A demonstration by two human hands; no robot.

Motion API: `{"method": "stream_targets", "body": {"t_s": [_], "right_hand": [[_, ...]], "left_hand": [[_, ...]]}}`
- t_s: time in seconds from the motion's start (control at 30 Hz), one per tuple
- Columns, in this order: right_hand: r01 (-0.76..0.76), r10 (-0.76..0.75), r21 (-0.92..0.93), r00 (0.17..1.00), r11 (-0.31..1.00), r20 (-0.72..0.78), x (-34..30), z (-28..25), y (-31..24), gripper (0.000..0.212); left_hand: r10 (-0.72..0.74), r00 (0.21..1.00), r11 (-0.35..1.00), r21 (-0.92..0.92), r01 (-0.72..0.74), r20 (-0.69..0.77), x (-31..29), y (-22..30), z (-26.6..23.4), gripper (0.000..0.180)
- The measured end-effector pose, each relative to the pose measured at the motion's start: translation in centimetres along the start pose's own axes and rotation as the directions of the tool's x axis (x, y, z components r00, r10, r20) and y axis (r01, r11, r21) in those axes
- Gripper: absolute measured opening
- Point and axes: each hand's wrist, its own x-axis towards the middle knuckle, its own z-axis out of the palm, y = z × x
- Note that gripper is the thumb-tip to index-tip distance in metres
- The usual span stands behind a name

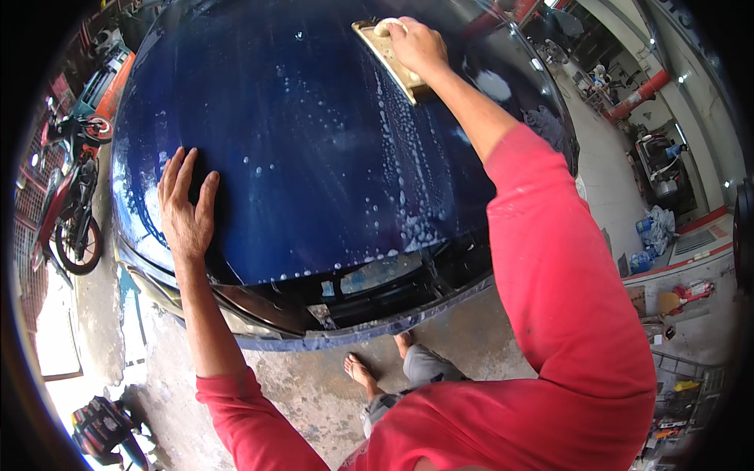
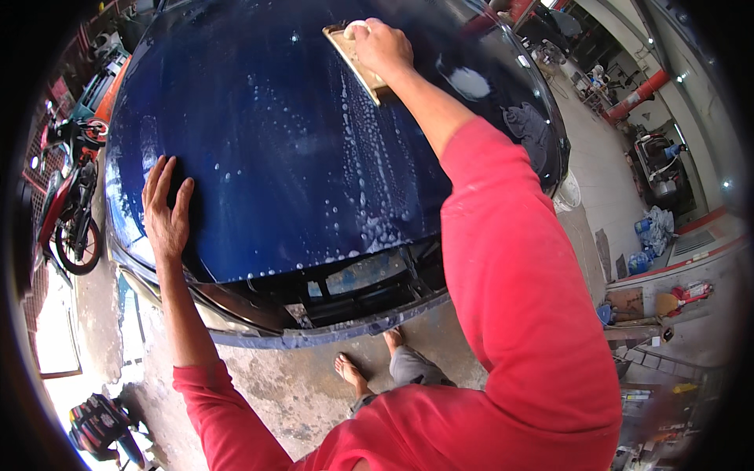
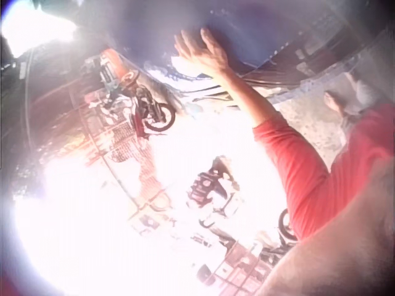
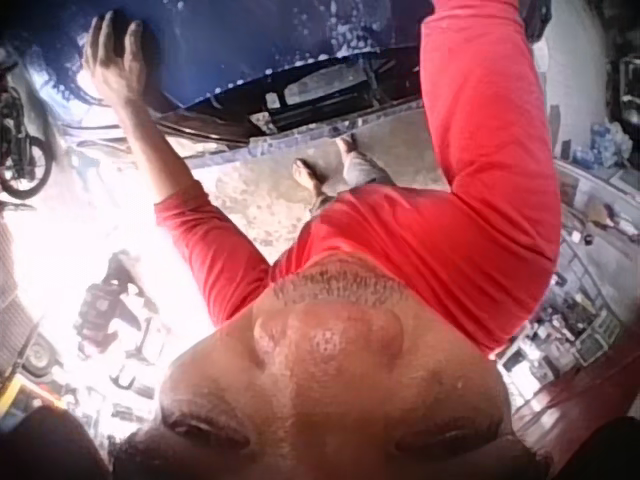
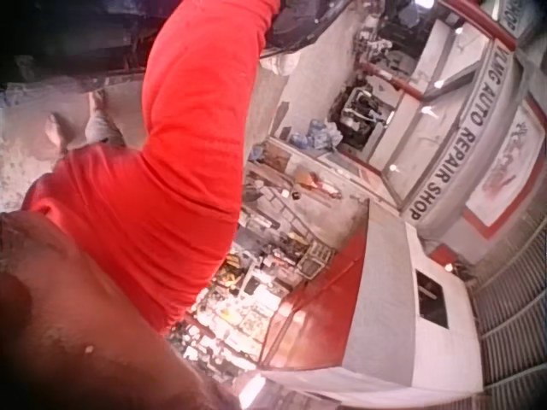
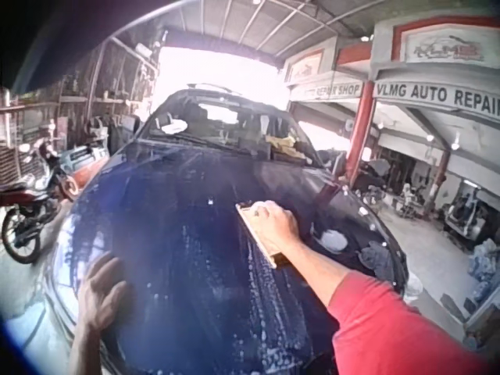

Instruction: The person scrubs the hood of a dark blue car using a wooden sanding block and a dark cloth. They repeatedly apply a soapy liquid from a bucket, scrub the surface, and wipe away residue.

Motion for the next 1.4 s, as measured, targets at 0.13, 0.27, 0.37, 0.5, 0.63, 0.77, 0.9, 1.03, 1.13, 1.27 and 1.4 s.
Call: {"method": "stream_targets", "body": {"t_s": [0.13,0.27,0.37,0.5,0.63,0.77,0.9,1.03,1.13,1.27,1.4], "right_hand": [[0.103,-0.114,0.256,0.993,0.961,0.031,-21.1,-9.6,-1.6,0.044],[0.255,-0.257,0.246,0.966,0.935,-0.026,-24.7,-10.2,-0.1,0.044],[0.182,-0.169,0.162,0.982,0.97,-0.087,-9.6,-2.9,2.0,0.035],[-0.042,0.041,-0.018,0.998,0.999,-0.037,3.4,2.9,0.4,0.042],[0.172,-0.194,0.23,0.978,0.958,0.077,-11.7,-4.8,-1.9,0.04],[0.455,-0.468,0.288,0.884,0.843,-0.025,-25.2,-10.9,-1.0,0.051],[0.344,-0.335,0.207,0.939,0.916,-0.076,-11.7,-4.4,1.2,0.042],[0.018,-0.021,-0.029,0.993,0.999,-0.112,2.4,2.2,0.2,0.045],[0.098,-0.096,0.096,0.995,0.991,-0.019,-4.9,-1.3,-1.5,0.044],[0.403,-0.423,0.322,0.906,0.857,-0.01,-24.0,-10.2,-1.4,0.052],[0.458,-0.486,0.306,0.874,0.835,0.016,-19.4,-7.7,-1.4,0.051]], "left_hand": [[-0.024,1.0,0.998,0.057,0.024,0.004,-0.1,0.2,0.3,0.057],[0.01,1.0,0.996,0.093,-0.008,-0.019,-0.1,0.1,0.5,0.056],[-0.012,1.0,1.0,0.021,0.013,-0.012,0.1,-0.2,0.5,0.054],[-0.049,0.999,0.999,-0.005,0.049,0.003,0.0,0.0,0.0,0.054],[-0.054,0.999,0.998,0.01,0.054,0.005,-0.1,0.5,-0.2,0.057],[-0.035,0.999,0.997,0.064,0.035,0.005,-0.1,0.5,0.0,0.056],[-0.052,0.999,0.999,-0.016,0.052,0.006,0.0,-0.1,0.1,0.054],[-0.066,0.998,0.997,-0.045,0.066,0.004,0.0,-0.3,0.0,0.053],[-0.056,0.998,0.998,-0.037,0.055,-0.012,-0.1,-0.1,-0.1,0.053],[-0.006,0.999,1.0,-0.018,0.005,-0.039,-0.1,0.3,0.1,0.055],[-0.033,0.998,0.999,0.013,0.034,-0.049,-0.1,0.2,0.3,0.054]]}}
